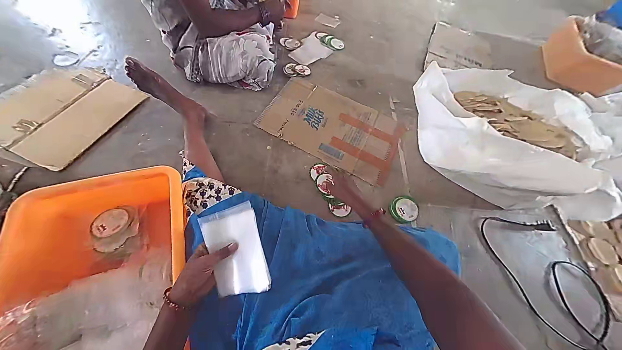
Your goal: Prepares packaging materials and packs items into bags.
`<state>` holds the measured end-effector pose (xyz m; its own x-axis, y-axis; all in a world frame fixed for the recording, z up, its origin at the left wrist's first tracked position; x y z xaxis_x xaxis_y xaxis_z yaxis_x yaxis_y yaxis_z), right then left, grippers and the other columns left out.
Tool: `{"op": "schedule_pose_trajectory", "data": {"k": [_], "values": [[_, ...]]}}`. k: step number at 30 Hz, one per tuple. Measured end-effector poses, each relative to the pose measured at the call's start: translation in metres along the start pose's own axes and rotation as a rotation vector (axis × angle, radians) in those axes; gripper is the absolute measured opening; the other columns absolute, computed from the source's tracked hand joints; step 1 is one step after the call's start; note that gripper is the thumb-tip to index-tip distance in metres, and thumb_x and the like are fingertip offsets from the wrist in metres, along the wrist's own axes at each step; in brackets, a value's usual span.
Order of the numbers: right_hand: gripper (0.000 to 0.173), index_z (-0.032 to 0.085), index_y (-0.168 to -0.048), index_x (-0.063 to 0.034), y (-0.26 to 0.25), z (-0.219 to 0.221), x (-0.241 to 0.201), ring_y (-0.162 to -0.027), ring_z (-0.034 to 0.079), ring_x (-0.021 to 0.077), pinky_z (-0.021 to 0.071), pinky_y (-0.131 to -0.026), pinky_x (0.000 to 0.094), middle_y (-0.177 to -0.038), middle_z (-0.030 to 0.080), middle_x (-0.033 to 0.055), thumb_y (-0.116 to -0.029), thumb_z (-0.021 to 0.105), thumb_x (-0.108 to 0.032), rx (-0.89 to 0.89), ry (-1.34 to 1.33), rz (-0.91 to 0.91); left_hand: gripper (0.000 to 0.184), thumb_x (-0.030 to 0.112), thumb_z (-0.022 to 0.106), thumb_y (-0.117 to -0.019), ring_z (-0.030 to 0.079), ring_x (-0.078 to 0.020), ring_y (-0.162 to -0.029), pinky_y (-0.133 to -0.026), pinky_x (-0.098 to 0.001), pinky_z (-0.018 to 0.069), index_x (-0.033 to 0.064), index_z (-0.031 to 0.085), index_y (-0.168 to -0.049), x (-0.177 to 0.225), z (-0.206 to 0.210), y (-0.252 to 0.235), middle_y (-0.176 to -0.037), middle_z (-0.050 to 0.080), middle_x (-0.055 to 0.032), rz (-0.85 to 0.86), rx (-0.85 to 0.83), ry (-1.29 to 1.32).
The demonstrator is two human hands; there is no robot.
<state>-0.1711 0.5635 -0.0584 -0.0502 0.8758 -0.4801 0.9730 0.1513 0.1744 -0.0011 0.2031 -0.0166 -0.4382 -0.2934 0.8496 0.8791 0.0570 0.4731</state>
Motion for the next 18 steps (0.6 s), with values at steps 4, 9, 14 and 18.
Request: {"op": "schedule_pose_trajectory", "data": {"k": [4, 9, 14, 18], "values": [[0.045, 0.059, -0.139, -0.0019, -0.078, 0.014, -0.005, -0.127, 0.056, 0.0452, 0.0427, -0.105, 0.0654, -0.131, 0.063, 0.0249, -0.0939, 0.063, -0.005, -0.157, 0.252, -0.139, 0.026, -0.011, 0.058, -0.0871, 0.075, -0.0152, -0.077, -0.071, -0.0318, 0.0647, 0.003, 0.061, -0.108, -0.008, 0.002, -0.011, -0.089, 0.077, -0.0057, -0.031, -0.066, 0.087], [0.032, 0.067, -0.126, 0.0035, -0.114, 0.034, -0.017, -0.127, 0.052, 0.0497, 0.0436, -0.099, 0.0678, -0.128, 0.061, 0.0285, -0.0972, 0.06, -0.008, -0.223, 0.375, -0.224, 0.028, -0.013, 0.058, -0.0849, 0.076, -0.0151, -0.077, -0.071, -0.0311, 0.0648, 0.0047, 0.063, -0.106, -0.008, 0.002, -0.017, -0.089, 0.077, -0.0061, -0.019, -0.026, 0.187], [0.025, 0.069, -0.119, 0.0015, -0.09, 0.029, 0.004, -0.125, 0.054, 0.047, 0.0438, -0.102, 0.0646, -0.125, 0.062, 0.0255, -0.0973, 0.062, -0.009, -0.283, 0.393, -0.221, 0.029, -0.012, 0.061, -0.0833, 0.076, -0.0148, -0.077, -0.072, -0.0313, 0.065, 0.0059, 0.062, -0.106, -0.01, 0.004, -0.022, -0.09, 0.077, -0.0052, -0.004, -0.031, 0.203], [0.027, 0.067, -0.124, 0.0002, -0.043, 0.023, 0.019, -0.129, 0.052, 0.0459, 0.0424, -0.107, 0.0604, -0.131, 0.06, 0.0251, -0.1008, 0.059, -0.012, -0.337, 0.371, -0.156, 0.027, -0.011, 0.059, -0.084, 0.075, -0.0124, -0.076, -0.071, -0.029, 0.0645, 0.0058, 0.061, -0.105, -0.01, 0.01, -0.024, -0.087, 0.077, -0.0028, 0.006, -0.016, 0.142]]}}
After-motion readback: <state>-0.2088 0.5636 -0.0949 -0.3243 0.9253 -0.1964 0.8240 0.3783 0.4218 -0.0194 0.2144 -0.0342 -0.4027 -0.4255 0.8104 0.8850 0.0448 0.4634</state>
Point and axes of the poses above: each hand's wrist, its own y-axis away from the middle knuckle, its own z-axis out of the palm, x = y × z, the point moved 9 cm from there along -y, towards the middle knuckle
